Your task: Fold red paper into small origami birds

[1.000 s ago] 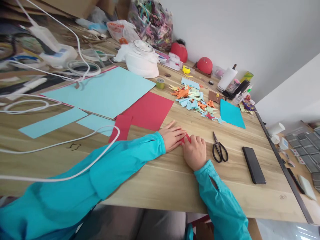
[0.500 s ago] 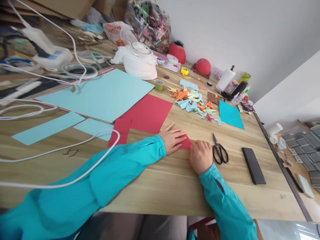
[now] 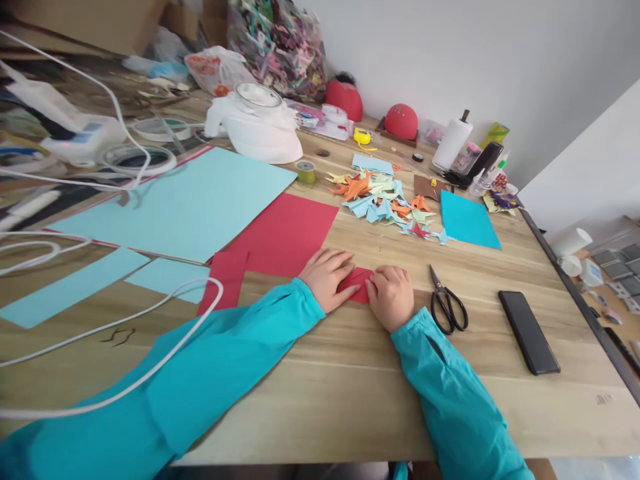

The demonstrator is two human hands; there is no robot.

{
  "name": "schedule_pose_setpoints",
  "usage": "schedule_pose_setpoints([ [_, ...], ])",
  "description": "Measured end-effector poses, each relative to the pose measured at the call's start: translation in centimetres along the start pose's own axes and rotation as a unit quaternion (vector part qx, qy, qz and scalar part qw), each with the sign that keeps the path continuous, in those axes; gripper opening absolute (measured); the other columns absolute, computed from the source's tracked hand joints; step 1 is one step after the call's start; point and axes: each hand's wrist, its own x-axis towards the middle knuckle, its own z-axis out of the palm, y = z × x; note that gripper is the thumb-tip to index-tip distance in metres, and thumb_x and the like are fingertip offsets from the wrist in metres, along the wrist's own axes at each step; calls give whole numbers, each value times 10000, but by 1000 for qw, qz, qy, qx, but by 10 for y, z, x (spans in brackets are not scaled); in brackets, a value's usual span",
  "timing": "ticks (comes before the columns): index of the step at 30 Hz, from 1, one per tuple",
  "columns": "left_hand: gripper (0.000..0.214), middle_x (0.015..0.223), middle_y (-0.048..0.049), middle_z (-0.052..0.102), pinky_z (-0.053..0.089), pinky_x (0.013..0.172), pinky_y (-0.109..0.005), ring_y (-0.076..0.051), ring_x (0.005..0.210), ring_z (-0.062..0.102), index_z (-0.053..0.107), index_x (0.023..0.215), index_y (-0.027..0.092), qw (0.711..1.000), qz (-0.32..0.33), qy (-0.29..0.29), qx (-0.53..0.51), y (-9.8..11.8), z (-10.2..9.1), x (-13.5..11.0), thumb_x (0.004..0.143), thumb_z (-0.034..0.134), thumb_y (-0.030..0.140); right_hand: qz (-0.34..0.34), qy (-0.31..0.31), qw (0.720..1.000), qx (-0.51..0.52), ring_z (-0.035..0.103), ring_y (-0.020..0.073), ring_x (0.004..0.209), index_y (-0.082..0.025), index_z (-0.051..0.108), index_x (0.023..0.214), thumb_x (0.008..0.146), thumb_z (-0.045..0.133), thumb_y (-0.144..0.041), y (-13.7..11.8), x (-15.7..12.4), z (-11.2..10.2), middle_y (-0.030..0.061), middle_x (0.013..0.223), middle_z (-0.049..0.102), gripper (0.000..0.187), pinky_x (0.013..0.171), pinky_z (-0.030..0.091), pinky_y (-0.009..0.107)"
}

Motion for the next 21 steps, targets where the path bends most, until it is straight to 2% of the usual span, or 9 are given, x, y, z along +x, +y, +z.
schedule_pose_setpoints([
  [6, 387, 1258, -126, 543, 313, 1010, -544, -303, 1192, 425, 644, 1050, 160, 999, -23, -12, -18, 4, 8, -5, 808, 482, 415, -17, -18, 1000, -12, 525, 200, 929, -192, 686, 886, 864, 499, -273, -2, -1, -2, 81, 980, 639, 205, 829, 366, 334],
  [12, 366, 1266, -94, 547, 314, 1008, -553, -307, 1212, 413, 635, 1067, 187, 997, -46, -31, -48, 3, 11, -4, 777, 529, 383, -22, -34, 999, -33, 500, 216, 939, -188, 686, 855, 863, 506, -318, -6, -1, -5, 92, 988, 624, 222, 833, 348, 352],
  [18, 381, 1189, -75, 603, 329, 1009, -508, -268, 1135, 490, 613, 1076, 188, 988, -91, 4, -123, 7, 7, -2, 751, 566, 381, 7, -60, 996, -60, 453, 212, 834, -170, 674, 818, 868, 484, -336, -16, 0, -11, 96, 872, 579, 258, 738, 359, 330],
  [21, 327, 1093, -73, 646, 376, 982, -466, -229, 1038, 550, 620, 1071, 174, 985, -59, 23, -159, 13, 5, -3, 791, 521, 309, 9, -69, 996, -53, 447, 201, 798, -162, 672, 814, 864, 485, -304, -18, 0, -12, 90, 836, 566, 239, 732, 368, 319],
])
